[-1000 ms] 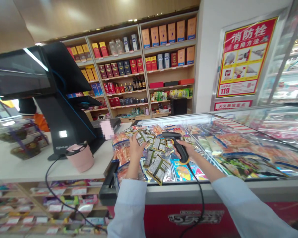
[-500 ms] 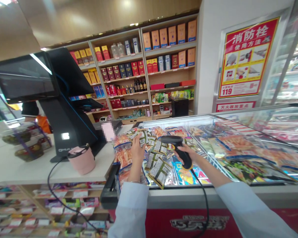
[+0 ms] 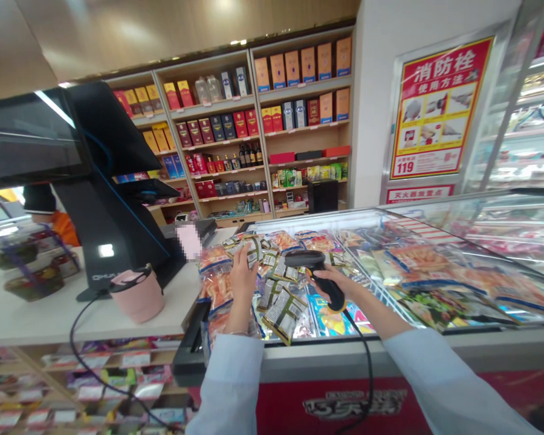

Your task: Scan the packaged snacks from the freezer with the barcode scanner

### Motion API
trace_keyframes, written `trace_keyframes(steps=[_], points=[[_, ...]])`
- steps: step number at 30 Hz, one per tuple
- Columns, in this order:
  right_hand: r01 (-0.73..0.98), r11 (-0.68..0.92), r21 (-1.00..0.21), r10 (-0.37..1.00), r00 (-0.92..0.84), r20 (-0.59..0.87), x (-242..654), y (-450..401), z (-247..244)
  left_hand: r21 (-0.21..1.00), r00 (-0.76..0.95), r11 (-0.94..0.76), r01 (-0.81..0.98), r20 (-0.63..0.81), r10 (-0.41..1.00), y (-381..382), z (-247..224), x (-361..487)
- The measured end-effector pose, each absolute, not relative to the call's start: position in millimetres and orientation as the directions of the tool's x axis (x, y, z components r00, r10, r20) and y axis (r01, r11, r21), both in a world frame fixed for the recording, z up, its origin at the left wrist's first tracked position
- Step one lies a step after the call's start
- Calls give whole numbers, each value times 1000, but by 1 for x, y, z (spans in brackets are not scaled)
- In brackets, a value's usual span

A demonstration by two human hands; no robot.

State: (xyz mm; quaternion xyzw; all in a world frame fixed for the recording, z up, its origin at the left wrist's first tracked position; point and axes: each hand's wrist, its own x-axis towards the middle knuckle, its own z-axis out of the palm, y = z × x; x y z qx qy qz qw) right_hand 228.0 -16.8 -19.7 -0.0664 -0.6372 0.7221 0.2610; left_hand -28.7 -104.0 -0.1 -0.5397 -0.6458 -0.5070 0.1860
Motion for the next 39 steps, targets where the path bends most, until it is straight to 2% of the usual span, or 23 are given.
trace_keyframes(steps=[15,22,32,39], points=[[-319,-45,-947,415,-868,273,230,-17,-19,457,-366,-65,887,783,503,-104,1,-27],[-331,-111,-937,479,-844,241,227,-8,-25,474,-385,-87,876,797,466,-103,0,-29],[-279,-213,-936,549,-827,121,229,5,-33,476,-382,-125,871,814,438,-105,1,-31],[-322,-222,-920,587,-798,138,227,3,-31,496,-401,-114,861,798,449,-106,2,-28]])
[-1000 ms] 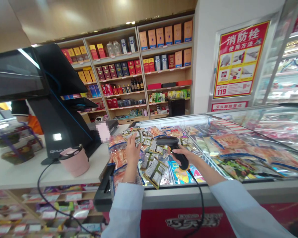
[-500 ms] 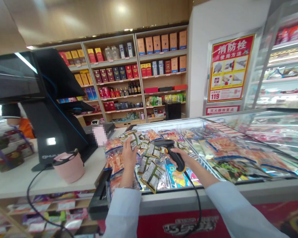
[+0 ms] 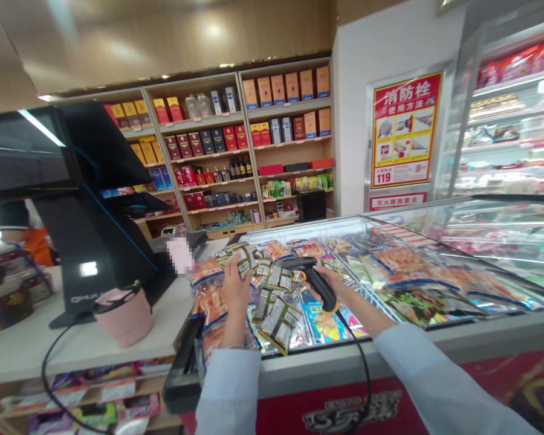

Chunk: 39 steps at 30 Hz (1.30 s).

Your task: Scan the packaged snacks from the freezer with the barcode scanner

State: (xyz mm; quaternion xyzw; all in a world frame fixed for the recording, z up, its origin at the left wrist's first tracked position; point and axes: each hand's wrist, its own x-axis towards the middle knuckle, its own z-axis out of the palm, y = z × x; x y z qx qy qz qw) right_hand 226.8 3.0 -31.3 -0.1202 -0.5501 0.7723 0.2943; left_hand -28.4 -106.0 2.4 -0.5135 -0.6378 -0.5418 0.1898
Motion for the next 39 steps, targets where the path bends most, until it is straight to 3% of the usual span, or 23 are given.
trace_keyframes(steps=[23,30,39], points=[[-355,-289,-889,555,-819,147,226,8,-33,476,-392,-115,872,818,421,-105,3,-29],[-475,-302,-826,513,-812,279,229,-1,-13,322,-259,-199,926,922,289,-110,20,-26],[-616,-145,-775,559,-697,449,291,-31,20,205,-146,-268,941,964,224,-129,65,5]])
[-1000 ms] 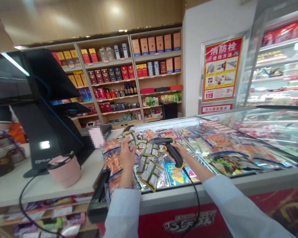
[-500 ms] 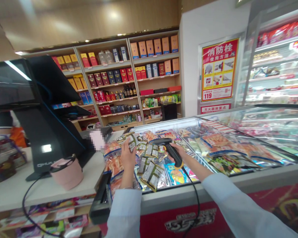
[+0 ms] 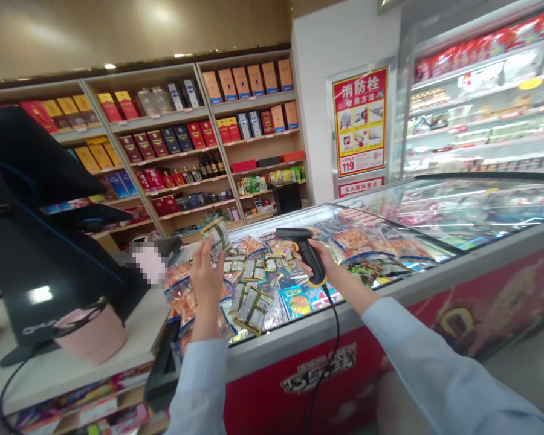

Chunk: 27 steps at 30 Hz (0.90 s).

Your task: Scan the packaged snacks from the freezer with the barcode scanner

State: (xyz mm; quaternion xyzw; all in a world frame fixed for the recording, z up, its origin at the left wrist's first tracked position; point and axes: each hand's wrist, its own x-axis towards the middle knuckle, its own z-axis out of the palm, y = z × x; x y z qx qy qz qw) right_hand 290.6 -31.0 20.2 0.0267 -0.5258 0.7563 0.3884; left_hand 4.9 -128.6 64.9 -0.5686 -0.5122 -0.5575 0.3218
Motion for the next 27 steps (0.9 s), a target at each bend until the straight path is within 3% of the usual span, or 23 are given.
trace_keyframes(steps=[3,7,12,16,20,23,27], points=[[-632,-111,-767,597,-659,456,317,-35,19,165,-114,-302,939,977,180,-133,70,28],[-659,-67,-749,666,-589,458,357,-37,14,221,-139,-393,893,964,227,-136,66,77],[-688,32,-725,774,-441,453,408,-42,1,466,-169,-504,727,833,527,-120,25,158],[-630,119,-768,838,-351,418,440,-41,-15,680,-123,-379,628,567,814,-98,-21,219],[-586,191,-788,876,-261,406,460,-37,-30,574,47,-334,748,456,889,-90,-44,255],[-609,206,-766,908,-173,381,466,-35,-36,450,24,-249,858,449,893,-93,-47,263],[-642,201,-740,931,-109,348,465,-37,-38,392,64,-270,880,465,883,-96,-49,263]])
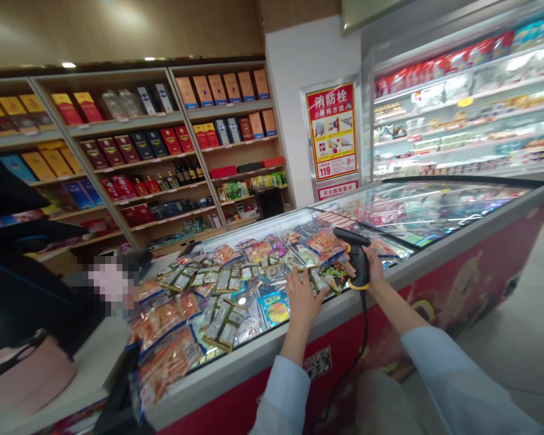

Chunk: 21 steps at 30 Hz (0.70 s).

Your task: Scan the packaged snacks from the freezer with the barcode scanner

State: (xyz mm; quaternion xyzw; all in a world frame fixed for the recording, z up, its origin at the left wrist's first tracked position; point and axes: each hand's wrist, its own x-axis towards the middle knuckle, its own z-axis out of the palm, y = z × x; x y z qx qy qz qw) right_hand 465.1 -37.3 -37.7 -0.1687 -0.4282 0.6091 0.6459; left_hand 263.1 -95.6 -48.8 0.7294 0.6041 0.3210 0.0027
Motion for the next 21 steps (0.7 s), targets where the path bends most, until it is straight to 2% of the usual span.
trace_keyframes(steps=[8,15,18,21], points=[[-559,199,-805,934,-140,328,463,-40,-40,442,83,-254,860,370,925,-94,-51,260],[-575,256,-777,912,-124,392,463,-40,-37,511,19,-189,838,320,947,-99,-46,261],[-577,270,-771,901,-130,413,463,-43,-29,570,-11,-220,791,373,928,-98,-34,253],[-587,256,-768,894,-158,419,458,-49,-14,576,-55,-331,747,550,833,-95,-6,227]])
